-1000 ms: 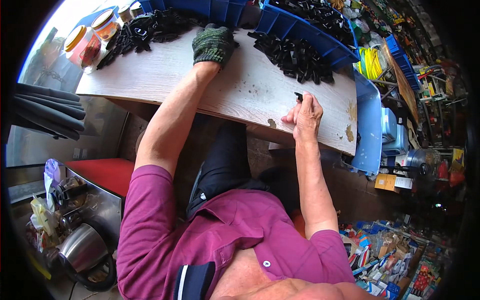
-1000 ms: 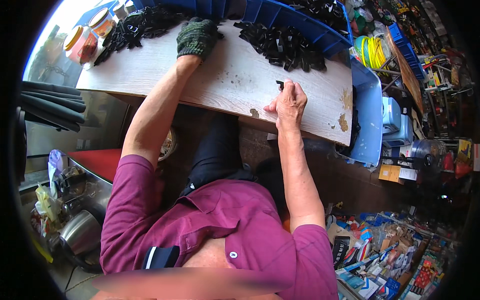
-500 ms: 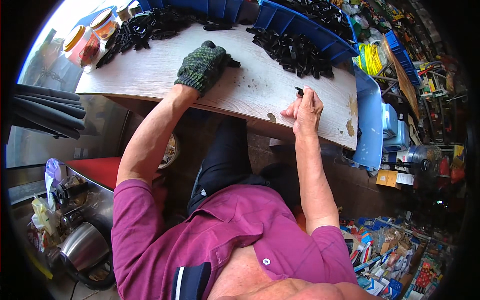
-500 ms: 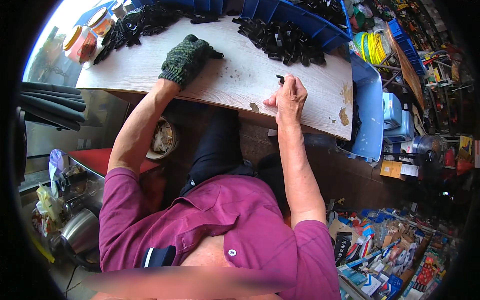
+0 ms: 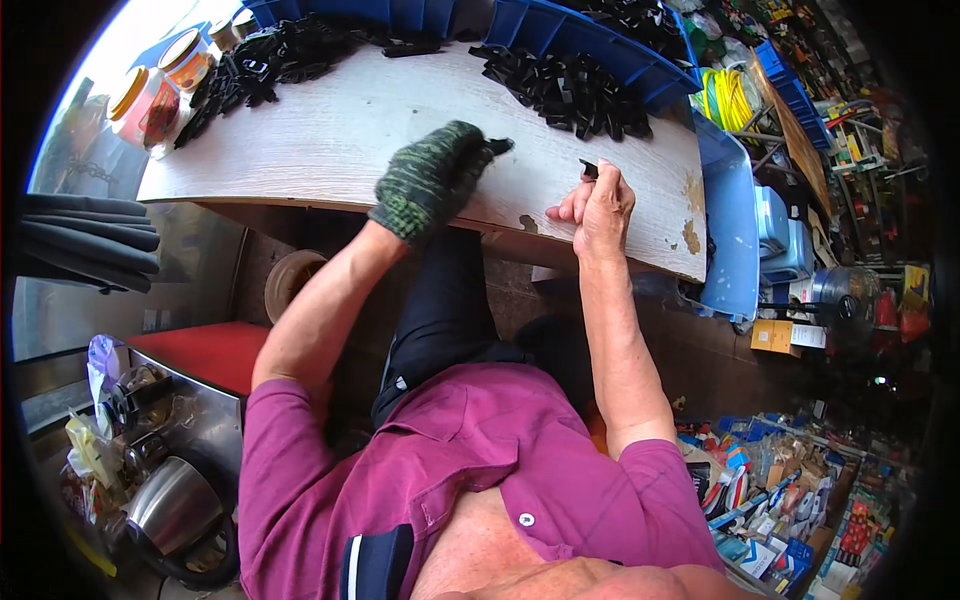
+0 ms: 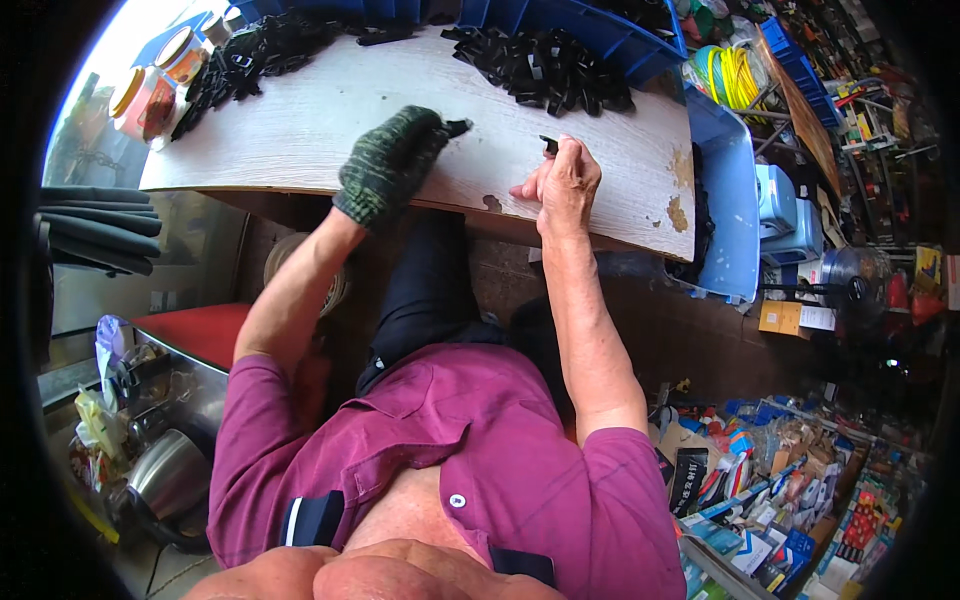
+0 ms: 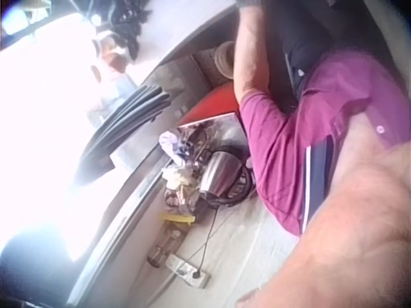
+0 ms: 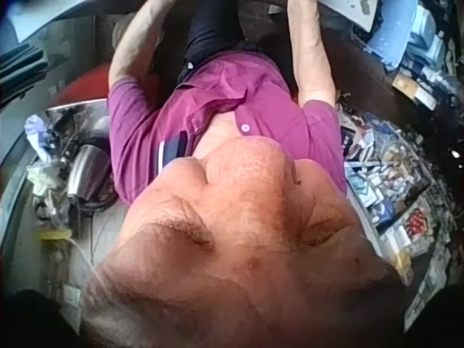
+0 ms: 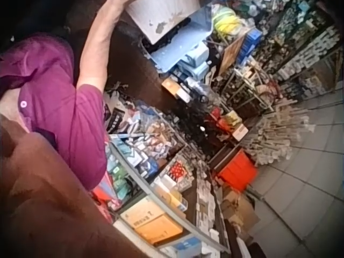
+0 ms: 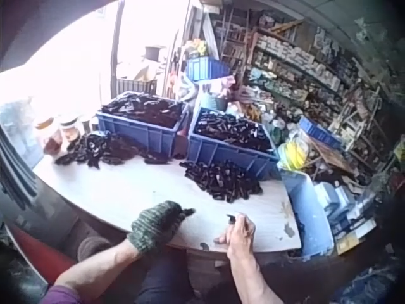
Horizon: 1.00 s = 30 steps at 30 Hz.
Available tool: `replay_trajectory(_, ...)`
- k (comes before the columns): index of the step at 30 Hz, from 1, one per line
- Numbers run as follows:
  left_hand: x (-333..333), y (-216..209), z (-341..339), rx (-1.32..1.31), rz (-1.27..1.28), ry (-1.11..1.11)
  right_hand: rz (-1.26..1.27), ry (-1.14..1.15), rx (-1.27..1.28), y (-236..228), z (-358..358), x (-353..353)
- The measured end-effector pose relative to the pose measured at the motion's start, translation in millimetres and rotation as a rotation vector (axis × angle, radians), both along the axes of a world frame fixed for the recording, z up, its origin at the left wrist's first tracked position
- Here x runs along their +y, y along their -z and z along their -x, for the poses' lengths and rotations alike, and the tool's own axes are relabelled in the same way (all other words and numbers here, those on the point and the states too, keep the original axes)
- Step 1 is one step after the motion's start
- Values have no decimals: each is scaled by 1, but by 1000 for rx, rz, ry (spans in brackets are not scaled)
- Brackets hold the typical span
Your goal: Inspecting small black plastic components and sorting them into blue storage bins on a workbench.
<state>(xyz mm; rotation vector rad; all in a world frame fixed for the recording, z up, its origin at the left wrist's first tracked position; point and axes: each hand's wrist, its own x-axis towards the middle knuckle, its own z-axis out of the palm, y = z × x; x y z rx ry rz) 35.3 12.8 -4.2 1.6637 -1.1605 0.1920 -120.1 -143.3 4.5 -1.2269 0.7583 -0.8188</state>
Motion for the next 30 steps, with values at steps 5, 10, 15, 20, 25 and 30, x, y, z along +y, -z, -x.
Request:
replay_trajectory(5,-34,10,44,266,-36,274,-60,-7,-26,-4,5,4)
replay_trajectory(10,-53,5,53,382,-73,310,-29,19,53,-7,8,5)
replay_trajectory(15,-56,1,58,390,-91,172,11,52,37,-6,3,10)
replay_trajectory(20,-86,2,97,488,-55,54,489,120,136,27,17,-16)
replay_trajectory(25,-79,-4,99,493,-24,163,90,97,-20,5,17,-4)
replay_trajectory(30,-69,5,93,674,61,298,-111,190,73,-12,14,-8)
